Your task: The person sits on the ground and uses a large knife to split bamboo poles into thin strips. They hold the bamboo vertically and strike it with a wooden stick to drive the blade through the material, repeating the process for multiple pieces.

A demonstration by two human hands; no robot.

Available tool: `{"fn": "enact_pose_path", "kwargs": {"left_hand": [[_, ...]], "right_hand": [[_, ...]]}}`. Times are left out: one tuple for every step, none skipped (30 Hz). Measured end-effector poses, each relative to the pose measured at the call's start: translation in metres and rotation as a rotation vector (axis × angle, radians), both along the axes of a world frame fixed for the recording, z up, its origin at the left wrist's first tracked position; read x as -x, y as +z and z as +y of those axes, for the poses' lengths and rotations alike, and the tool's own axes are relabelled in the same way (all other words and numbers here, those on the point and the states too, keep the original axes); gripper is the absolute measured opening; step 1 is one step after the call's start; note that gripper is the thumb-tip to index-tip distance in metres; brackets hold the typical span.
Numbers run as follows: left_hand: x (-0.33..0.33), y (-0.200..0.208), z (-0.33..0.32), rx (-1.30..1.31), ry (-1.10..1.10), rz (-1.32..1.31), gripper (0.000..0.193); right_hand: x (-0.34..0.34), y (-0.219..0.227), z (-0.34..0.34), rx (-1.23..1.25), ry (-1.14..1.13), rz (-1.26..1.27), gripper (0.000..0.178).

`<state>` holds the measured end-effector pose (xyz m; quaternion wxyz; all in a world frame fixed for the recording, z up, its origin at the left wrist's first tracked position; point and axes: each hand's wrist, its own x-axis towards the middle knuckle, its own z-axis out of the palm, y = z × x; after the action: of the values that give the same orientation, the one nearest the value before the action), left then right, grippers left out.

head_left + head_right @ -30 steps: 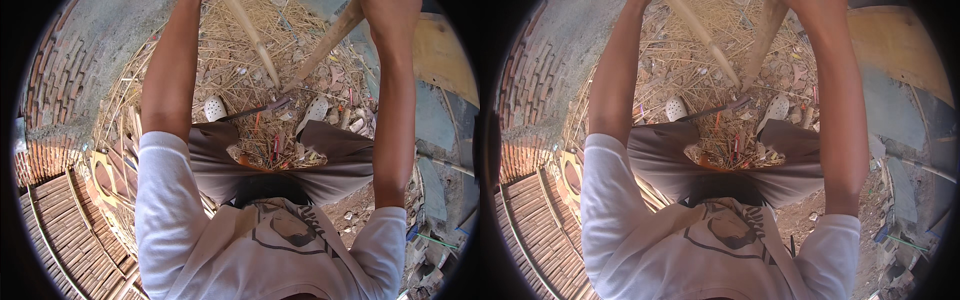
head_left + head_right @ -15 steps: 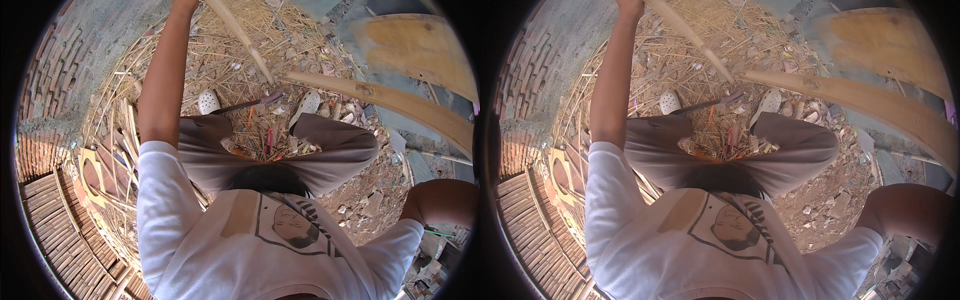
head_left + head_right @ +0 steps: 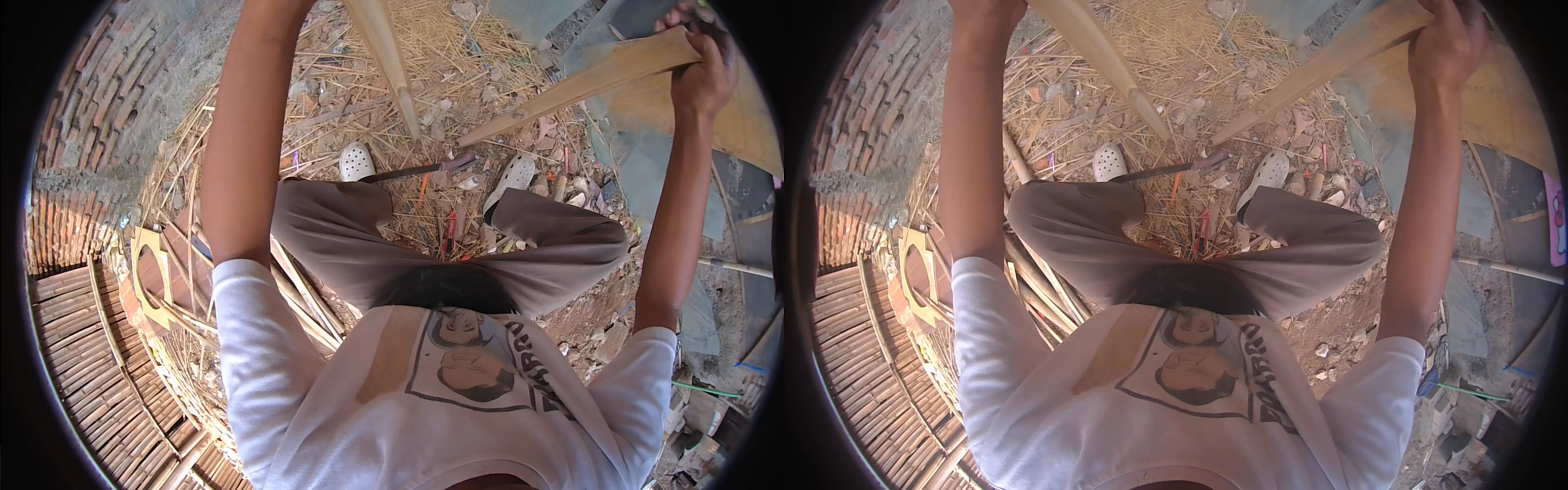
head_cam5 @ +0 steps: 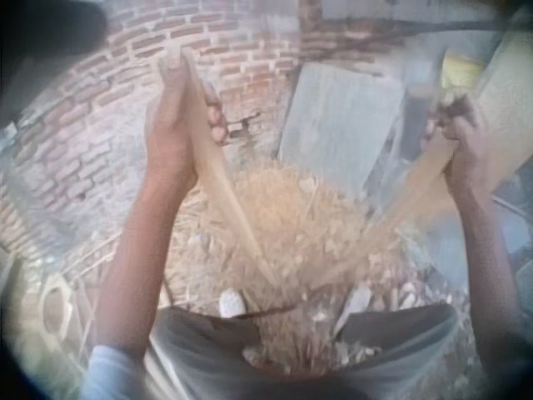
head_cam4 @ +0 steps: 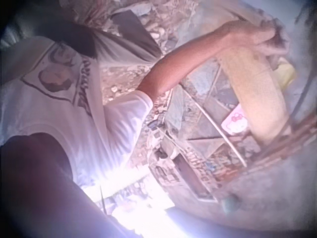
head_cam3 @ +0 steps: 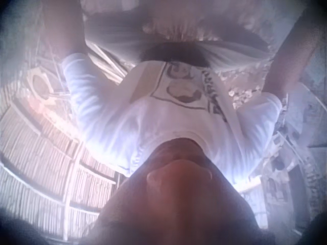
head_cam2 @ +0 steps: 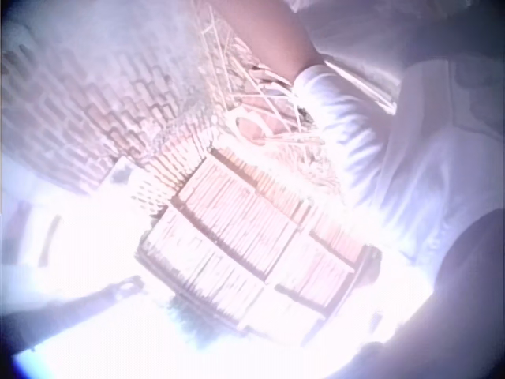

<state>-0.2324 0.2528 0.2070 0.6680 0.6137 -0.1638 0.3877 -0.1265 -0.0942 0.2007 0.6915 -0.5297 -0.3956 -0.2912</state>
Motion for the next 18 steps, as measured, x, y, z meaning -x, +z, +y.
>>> {"fn": "enact_pose_path", "kwargs": {"left_hand": [[0.000,-0.004,0.003,-0.019,-0.042,0.037,0.057],[0.002,-0.009,0.002,-0.030,0.002,0.087,0.057],[-0.017,-0.026,-0.013,-0.009,-0.030,0.132,0.058],[-0.021,-0.026,-0.023,-0.016,-0.014,0.171,0.059],[-0.027,-0.027,-0.029,-0.061,-0.040,0.143,0.059],[-0.036,-0.029,-0.031,-0.105,-0.062,0.119,0.059],[-0.043,-0.028,-0.035,-0.142,-0.090,0.096,0.059],[-0.050,-0.024,-0.039,-0.155,-0.096,0.125,0.059],[-0.056,-0.019,-0.046,-0.168,-0.106,0.155,0.059],[-0.062,-0.016,-0.052,-0.178,-0.116,0.188,0.059],[-0.070,-0.014,-0.056,-0.193,-0.146,0.229,0.057],[-0.076,-0.013,-0.060,-0.207,-0.174,0.276,0.056],[-0.082,-0.014,-0.063,-0.221,-0.200,0.323,0.056],[-0.087,-0.014,-0.068,-0.189,-0.323,0.327,0.054],[-0.089,-0.016,-0.073,-0.155,-0.442,0.338,0.053],[-0.090,-0.025,-0.076,-0.111,-0.559,0.362,0.053],[-0.093,-0.030,-0.077,-0.152,-0.539,0.333,0.052],[-0.098,-0.035,-0.077,-0.187,-0.519,0.315,0.051]], "right_hand": [[-0.013,-0.015,0.036,-0.088,-0.065,-0.069,0.018],[-0.008,-0.027,0.054,-0.129,0.006,0.133,0.011],[0.004,-0.033,0.056,-0.142,0.001,0.327,0.004],[-0.001,-0.032,0.054,-0.078,-0.031,0.286,0.007],[-0.009,-0.031,0.053,-0.016,-0.059,0.246,0.011],[-0.016,-0.029,0.054,0.046,-0.084,0.209,0.014],[-0.014,-0.025,0.060,0.085,-0.062,0.209,0.014],[-0.011,-0.022,0.070,0.125,-0.042,0.209,0.014],[-0.009,-0.017,0.078,0.164,-0.025,0.211,0.015],[-0.010,-0.013,0.083,0.161,0.028,0.242,0.015],[-0.012,-0.009,0.089,0.158,0.081,0.274,0.016],[-0.013,-0.008,0.096,0.155,0.138,0.311,0.016],[-0.014,-0.008,0.104,0.063,0.249,0.295,0.016],[-0.018,-0.006,0.111,0.045,0.180,0.264,0.015],[-0.023,-0.006,0.118,0.027,0.113,0.240,0.014],[-0.029,-0.012,0.126,0.013,0.052,0.230,0.014],[-0.036,-0.015,0.134,-0.002,-0.034,0.178,0.015],[-0.044,-0.020,0.143,-0.011,-0.117,0.137,0.016]]}}
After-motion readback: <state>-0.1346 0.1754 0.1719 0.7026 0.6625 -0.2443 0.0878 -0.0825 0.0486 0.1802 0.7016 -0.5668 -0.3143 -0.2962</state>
